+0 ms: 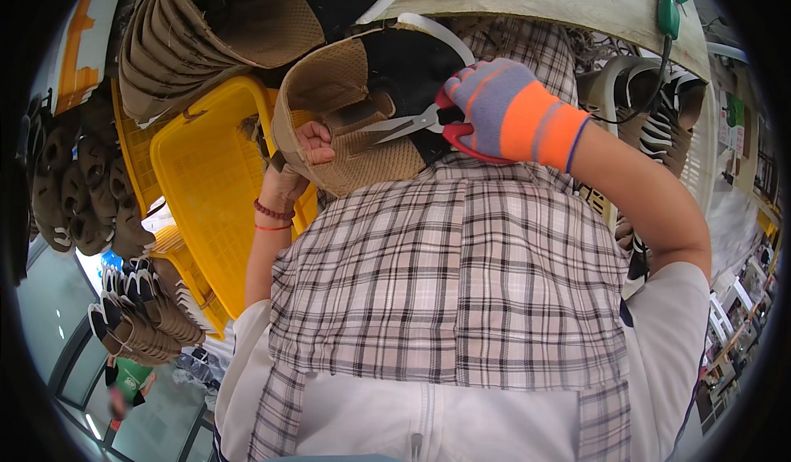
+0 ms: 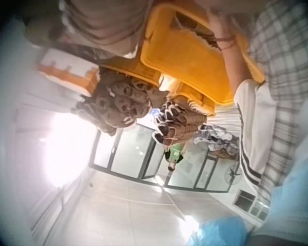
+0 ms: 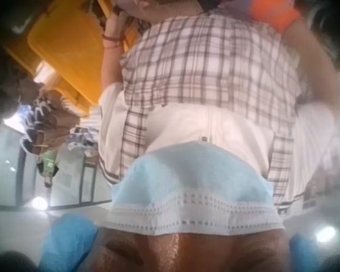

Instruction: The person repeatedly trims the inner lining of brown shoe uppers using shears. They pick up each upper from a pile, hold it open, cut along the inner edge, and place it back on the pile. The process is repeated for multiple uppers throughout the clip.

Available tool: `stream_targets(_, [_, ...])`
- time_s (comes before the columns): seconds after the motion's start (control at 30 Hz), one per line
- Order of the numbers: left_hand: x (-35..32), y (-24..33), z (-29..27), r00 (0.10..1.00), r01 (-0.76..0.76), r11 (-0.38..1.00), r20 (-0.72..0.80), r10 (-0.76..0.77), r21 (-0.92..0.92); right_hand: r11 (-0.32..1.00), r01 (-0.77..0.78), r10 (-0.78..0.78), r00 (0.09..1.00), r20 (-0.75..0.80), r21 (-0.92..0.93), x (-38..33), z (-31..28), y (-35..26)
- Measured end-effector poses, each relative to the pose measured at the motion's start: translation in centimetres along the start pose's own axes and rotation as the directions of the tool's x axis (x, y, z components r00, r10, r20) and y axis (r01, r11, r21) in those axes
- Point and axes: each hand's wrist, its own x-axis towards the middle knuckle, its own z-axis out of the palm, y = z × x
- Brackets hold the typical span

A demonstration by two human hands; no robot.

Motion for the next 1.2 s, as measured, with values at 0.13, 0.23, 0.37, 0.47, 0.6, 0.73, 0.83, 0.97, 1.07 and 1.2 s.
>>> stream_targets(0.13, [-0.3,0.3,0.4,1.0,0.008,1.0,-0.008,-0.008,0.007,0.997,0.017,-0.006,0.991,0.133,-0.079,0.8,1.6,-0.2])
stream_targets(0.23, [-0.3,0.2,0.4,1.0,-0.001,1.0,-0.021,0.002,0.022,0.997,-0.059,0.048,0.972,0.228,0.041,0.3,0.2,0.2])
stream_targets(0.37, [-0.4,0.3,0.7,0.999,-0.017,1.0,-0.032,0.017,0.021,0.995,-0.063,0.078,0.978,0.192,-0.082,-0.3,-0.3,0.5])
stream_targets(0.47, [-0.4,0.1,0.3,0.999,-0.02,1.0,-0.032,0.02,0.014,0.999,-0.026,0.031,0.993,0.111,-0.047,-0.4,0.1,0.5])
stream_targets(0.6, [-0.5,0.4,0.6,0.999,-0.003,1.0,-0.043,0.004,0.023,0.998,-0.019,0.03,0.985,0.167,-0.065,-0.1,0.0,0.3])
stream_targets(0.73, [-0.7,0.3,0.8,0.998,-0.03,0.999,-0.058,0.031,0.017,0.995,-0.005,0.025,0.979,0.204,-0.099,0.2,-0.7,0.2])
stream_targets(0.83, [-0.6,0.3,0.7,0.998,-0.034,0.999,-0.051,0.035,0.011,0.993,0.011,0.015,0.976,0.218,-0.118,0.3,-1.4,-0.2])
stream_targets(0.97, [-0.5,0.2,0.5,0.998,-0.027,1.0,-0.053,0.027,0.008,0.977,0.03,0.035,0.955,0.294,-0.213,0.8,-1.8,-0.7])
stream_targets(1.07, [-0.1,-0.5,-0.5,0.999,0.009,0.997,-0.035,-0.011,-0.072,0.968,-0.03,0.13,0.908,0.398,-0.247,1.2,-2.6,-1.4])
stream_targets(1.2, [0.3,-2.2,-2.2,0.999,0.027,0.997,-0.027,-0.029,-0.073,0.988,-0.089,0.104,0.988,0.111,-0.127,1.2,-2.0,-0.6])
